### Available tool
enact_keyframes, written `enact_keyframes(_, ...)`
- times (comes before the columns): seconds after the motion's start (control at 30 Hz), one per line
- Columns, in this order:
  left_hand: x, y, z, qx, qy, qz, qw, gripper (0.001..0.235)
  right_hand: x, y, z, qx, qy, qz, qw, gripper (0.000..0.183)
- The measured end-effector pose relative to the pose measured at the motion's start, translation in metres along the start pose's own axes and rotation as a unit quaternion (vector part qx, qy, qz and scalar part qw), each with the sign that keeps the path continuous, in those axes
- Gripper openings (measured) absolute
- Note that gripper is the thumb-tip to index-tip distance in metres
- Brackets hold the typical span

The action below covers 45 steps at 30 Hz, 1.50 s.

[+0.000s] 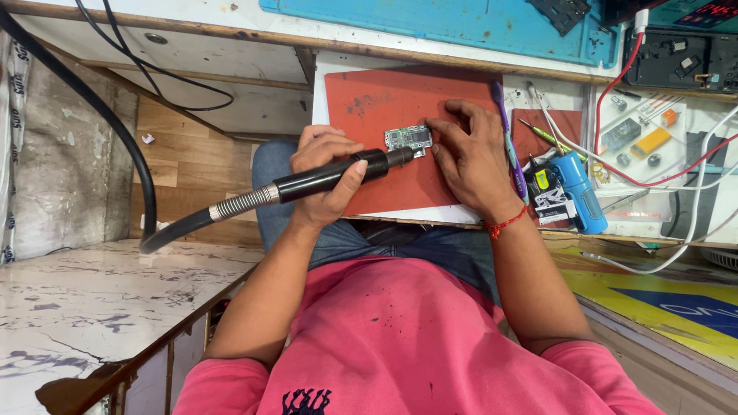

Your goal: The person uses a hot air gun to apply heat to a small circuit board placed on a red mat. They hold the board steady with their left hand while directing the hot air with their right hand, focusing on specific components.

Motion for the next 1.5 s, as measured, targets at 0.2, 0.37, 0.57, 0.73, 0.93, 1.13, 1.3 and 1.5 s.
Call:
enact_keyframes(0.2, -0.001, 0.002, 0.0, -0.006, 0.001, -0.008, 1.0, 0.024, 0.0, 0.001, 0.002, 0.002, 0.007, -0.002, 1.0, 0.034)
enact_keyframes(0.37, 0.0, -0.001, 0.003, -0.001, 0.012, 0.001, 1.0, 0.024, 0.0, 0.0, 0.0, 0.0, 0.004, 0.0, 1.0, 0.036)
enact_keyframes(0.57, 0.0, 0.002, 0.003, -0.008, 0.012, -0.01, 1.0, 0.026, -0.002, 0.003, 0.004, 0.002, 0.01, -0.004, 1.0, 0.037)
enact_keyframes(0.73, -0.002, 0.004, 0.005, -0.006, 0.015, -0.029, 0.999, 0.024, -0.005, 0.003, 0.002, 0.002, 0.007, -0.012, 1.0, 0.036)
enact_keyframes(0.93, -0.001, 0.002, 0.0, -0.003, 0.005, -0.012, 1.0, 0.023, -0.002, 0.004, 0.004, 0.009, 0.008, -0.018, 1.0, 0.035)
enact_keyframes(1.13, -0.002, 0.004, 0.001, -0.012, 0.009, -0.022, 1.0, 0.023, -0.002, 0.003, 0.003, 0.006, 0.01, -0.016, 1.0, 0.037)
enact_keyframes(1.3, 0.0, 0.009, 0.011, -0.041, 0.052, -0.06, 0.996, 0.024, -0.002, 0.003, 0.003, 0.009, 0.008, -0.012, 1.0, 0.036)
enact_keyframes(1.5, 0.004, 0.008, 0.013, -0.05, 0.055, -0.059, 0.995, 0.029, 0.0, 0.002, 0.004, 0.009, 0.012, -0.008, 1.0, 0.037)
Point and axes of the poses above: each hand's wrist, its own x-axis away from the middle knuckle, its own y-axis out of the back of the hand, z = x × y, the point moved 10 cm from there along -x, towards the middle knuckle, and after that the axes turned 5 degrees about -x, right-handed, at the moved point
